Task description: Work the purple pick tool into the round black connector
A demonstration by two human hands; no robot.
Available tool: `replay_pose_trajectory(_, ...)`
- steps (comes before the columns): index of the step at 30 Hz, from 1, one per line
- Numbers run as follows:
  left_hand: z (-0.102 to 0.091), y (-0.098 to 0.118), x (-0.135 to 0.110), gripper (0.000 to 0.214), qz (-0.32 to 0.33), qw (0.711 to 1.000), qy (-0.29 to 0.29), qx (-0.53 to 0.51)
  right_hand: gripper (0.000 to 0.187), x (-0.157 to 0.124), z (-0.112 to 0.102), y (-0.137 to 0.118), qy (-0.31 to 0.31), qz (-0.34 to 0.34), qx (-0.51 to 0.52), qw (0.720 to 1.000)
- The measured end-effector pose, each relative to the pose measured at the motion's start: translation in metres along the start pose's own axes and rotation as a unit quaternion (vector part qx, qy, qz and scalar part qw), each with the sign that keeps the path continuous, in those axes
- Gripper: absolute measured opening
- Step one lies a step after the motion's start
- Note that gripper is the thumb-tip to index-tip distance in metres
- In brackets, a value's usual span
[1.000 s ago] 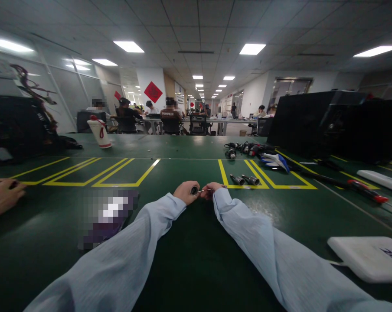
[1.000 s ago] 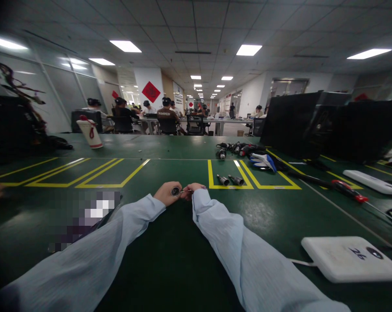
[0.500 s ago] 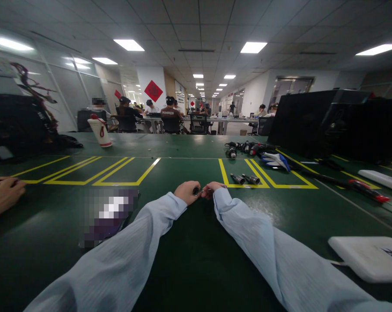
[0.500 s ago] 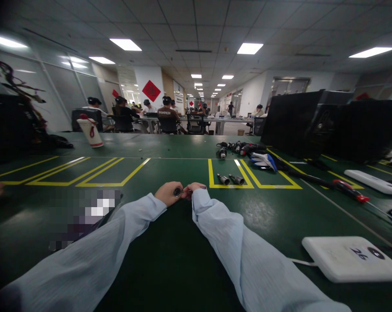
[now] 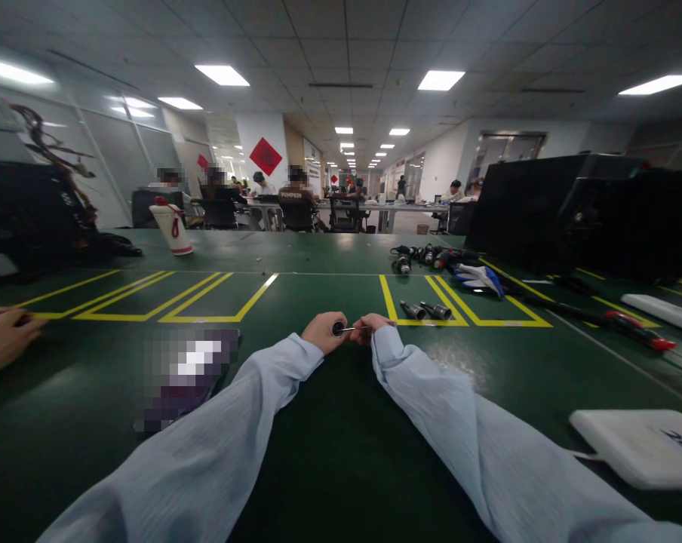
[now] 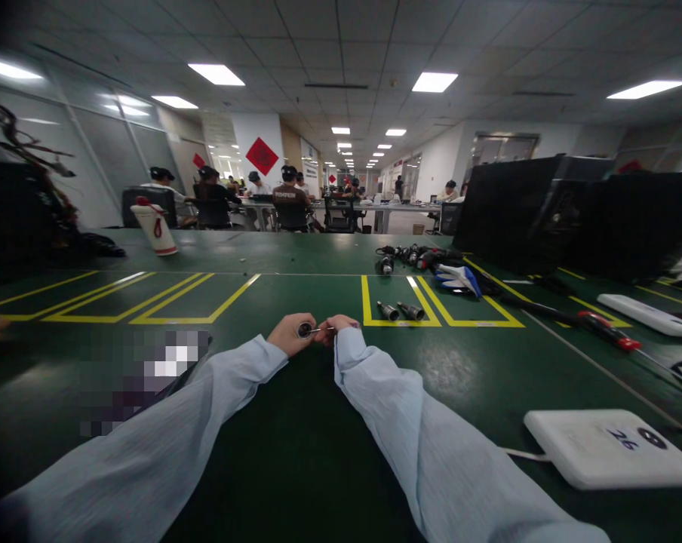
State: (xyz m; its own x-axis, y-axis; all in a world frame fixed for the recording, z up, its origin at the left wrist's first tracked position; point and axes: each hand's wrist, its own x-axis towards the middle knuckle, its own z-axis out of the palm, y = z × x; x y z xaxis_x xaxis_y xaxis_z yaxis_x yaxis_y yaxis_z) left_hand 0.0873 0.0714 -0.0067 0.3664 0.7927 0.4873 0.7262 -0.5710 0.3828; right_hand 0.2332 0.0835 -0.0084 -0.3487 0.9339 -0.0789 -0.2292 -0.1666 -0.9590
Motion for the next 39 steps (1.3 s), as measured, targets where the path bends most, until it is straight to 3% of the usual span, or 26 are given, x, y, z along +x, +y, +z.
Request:
replay_pose_trajectory(7,0.001,-0.001,0.000,0.009,-0.005,1.000,-0.003,0.003,0.015,-0.020,0.003,-0.001,0.034,-0.127,0.006,0.991)
replay_pose_trajectory(18,-0.002,0.002,0.000,0.009,-0.011,0.999,-0.014,0.028,0.013,-0.032,0.017,-0.004,0.105,-0.186,-0.040,0.976)
replay_pose_trajectory(26,-0.001,0.003,0.000,0.015,-0.009,0.999,-0.014,0.036,0.016,-0.024,0.017,0.006,0.127,-0.262,-0.103,0.951)
replay_pose_trajectory(39,-0.002,0.002,-0.001,0.013,-0.023,0.999,-0.018,0.046,0.017,-0.008,0.009,0.008,0.104,-0.130,-0.022,0.986)
